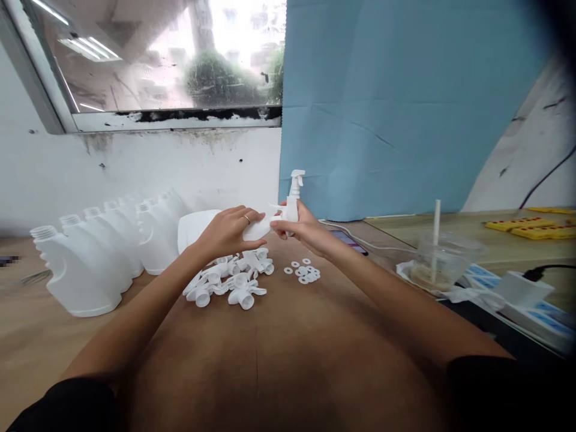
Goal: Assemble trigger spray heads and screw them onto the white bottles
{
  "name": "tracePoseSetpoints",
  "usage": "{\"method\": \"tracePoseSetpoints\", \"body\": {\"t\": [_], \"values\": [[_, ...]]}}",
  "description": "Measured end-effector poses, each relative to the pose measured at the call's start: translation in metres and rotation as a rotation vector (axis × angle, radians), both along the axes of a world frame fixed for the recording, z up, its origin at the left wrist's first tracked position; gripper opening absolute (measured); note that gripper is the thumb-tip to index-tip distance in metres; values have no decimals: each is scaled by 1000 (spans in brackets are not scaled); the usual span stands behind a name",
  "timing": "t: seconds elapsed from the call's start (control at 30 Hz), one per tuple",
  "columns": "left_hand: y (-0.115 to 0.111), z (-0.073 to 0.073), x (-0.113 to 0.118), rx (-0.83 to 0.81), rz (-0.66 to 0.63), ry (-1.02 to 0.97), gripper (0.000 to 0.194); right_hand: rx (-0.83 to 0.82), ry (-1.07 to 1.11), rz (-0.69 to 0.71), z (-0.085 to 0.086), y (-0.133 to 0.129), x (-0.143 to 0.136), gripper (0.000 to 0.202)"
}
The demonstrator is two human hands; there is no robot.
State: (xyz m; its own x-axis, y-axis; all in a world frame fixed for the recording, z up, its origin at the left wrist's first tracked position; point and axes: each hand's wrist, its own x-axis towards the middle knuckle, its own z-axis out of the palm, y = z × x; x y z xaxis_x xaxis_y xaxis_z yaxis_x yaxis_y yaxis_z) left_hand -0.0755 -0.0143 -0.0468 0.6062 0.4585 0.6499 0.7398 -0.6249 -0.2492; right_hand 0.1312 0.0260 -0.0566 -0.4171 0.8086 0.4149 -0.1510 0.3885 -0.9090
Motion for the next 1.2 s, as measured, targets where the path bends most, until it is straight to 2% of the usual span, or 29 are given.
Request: {"method": "tracePoseSetpoints", "body": {"t": [0.07, 0.17, 0.5, 0.67, 0.77, 0.97, 1.07, 1.2], "values": [[-1, 1, 0, 35, -5, 14, 41, -17, 8, 15, 1, -2, -1, 49], [-3, 3, 1, 84, -4, 37, 41, -8, 15, 34, 2, -4, 0, 55], [-5, 3, 1, 45, -6, 14, 42, 87, 18, 57, -1, 1, 2, 46], [-3, 3, 1, 58, 4, 36, 43, 70, 48, 102, -5, 6, 3, 51], [-3, 2, 2, 68, -5, 32, 42, 115, 102, 83, -8, 6, 0, 45], [-7, 0, 10, 70, -29, 33, 40, 63, 247, 11, -11, 0, -7, 40], [-10, 1, 12, 51, -15, 29, 40, 93, 256, -3, -10, 2, -8, 37], [-15, 11, 8, 10, 47, 57, 63, 154, 213, -10, -3, 6, -1, 34]]}}
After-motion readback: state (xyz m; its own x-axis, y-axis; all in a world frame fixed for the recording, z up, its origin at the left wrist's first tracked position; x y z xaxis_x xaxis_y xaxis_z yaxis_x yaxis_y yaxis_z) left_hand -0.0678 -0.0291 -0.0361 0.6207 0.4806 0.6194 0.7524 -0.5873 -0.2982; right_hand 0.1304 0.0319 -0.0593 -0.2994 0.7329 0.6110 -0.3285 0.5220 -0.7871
